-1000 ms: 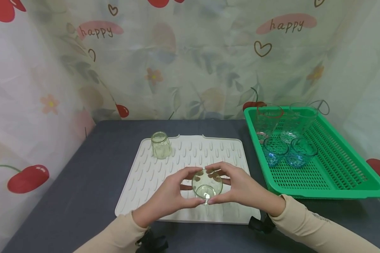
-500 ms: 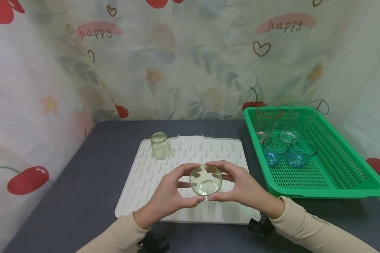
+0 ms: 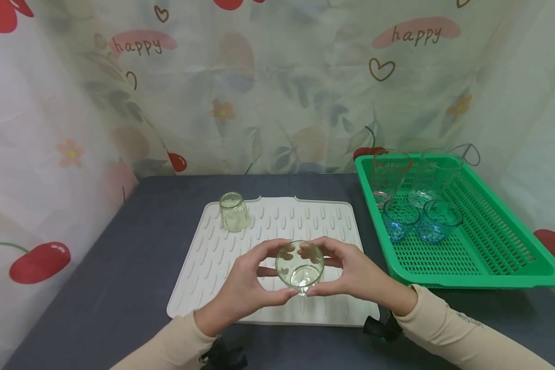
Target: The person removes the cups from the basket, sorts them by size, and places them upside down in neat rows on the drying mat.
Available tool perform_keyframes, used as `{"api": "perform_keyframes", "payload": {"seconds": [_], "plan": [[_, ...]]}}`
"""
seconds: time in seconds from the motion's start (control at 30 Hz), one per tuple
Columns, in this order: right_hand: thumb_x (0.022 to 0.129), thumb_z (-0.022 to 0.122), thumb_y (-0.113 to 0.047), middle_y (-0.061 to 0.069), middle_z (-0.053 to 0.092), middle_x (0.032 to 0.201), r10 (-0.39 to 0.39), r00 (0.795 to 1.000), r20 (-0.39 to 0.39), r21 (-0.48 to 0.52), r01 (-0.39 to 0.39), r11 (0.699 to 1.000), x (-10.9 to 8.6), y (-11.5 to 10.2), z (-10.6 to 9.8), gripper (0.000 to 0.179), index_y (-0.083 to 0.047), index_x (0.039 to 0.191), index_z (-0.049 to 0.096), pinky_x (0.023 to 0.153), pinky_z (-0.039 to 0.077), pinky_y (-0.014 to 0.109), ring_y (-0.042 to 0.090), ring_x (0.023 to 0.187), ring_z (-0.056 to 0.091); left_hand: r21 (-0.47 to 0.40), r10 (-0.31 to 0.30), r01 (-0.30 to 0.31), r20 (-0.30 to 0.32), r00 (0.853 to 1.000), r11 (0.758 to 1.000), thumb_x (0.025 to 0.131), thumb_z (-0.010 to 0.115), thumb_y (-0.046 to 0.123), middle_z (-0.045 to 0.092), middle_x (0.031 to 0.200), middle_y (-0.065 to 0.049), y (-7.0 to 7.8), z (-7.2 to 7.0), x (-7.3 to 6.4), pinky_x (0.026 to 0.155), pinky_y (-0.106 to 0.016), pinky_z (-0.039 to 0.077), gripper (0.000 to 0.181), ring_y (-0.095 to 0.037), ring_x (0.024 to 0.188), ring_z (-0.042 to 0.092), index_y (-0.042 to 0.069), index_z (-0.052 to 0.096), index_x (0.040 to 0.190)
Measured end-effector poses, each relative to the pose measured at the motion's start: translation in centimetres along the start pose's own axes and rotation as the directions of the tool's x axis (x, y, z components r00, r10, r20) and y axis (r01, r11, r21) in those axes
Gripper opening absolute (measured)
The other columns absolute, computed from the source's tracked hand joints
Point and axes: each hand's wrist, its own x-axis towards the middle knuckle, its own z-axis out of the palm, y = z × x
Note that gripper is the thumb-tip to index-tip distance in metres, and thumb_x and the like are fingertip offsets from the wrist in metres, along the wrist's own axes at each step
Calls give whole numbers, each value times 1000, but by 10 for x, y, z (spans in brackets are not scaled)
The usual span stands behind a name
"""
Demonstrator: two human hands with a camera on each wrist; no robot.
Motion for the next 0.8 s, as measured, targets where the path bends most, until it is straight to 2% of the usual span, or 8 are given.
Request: {"api": "perform_keyframes", "payload": {"seconds": [0.2,0.47,0.8], "plan": [[75,85,-22,5,62,123,-3,1000,18,28,3,1000,-2,3,0,61,-13,127,55,97,49,35,27,116,60,-13,-14,14,3,1000,1000,72,84,7,61,123,-10,1,0,0,72,-27,58,72,-24,111,62,11,50,135],[76,84,-18,2,62,123,-1,1000,24,66,-1,998,-4,7,1,60,-15,128,55,99,48,35,16,117,60,-34,-19,19,1,1000,999,72,83,6,61,123,-10,1,1,1,71,-30,58,72,-25,112,62,11,50,135],[78,82,-19,10,61,125,-6,1000,28,70,4,998,-5,11,1,61,-10,131,53,98,49,37,19,118,60,-61,5,-7,-20,1000,998,74,82,6,60,121,-17,2,1,0,71,-29,58,71,-25,111,62,11,49,136]]}}
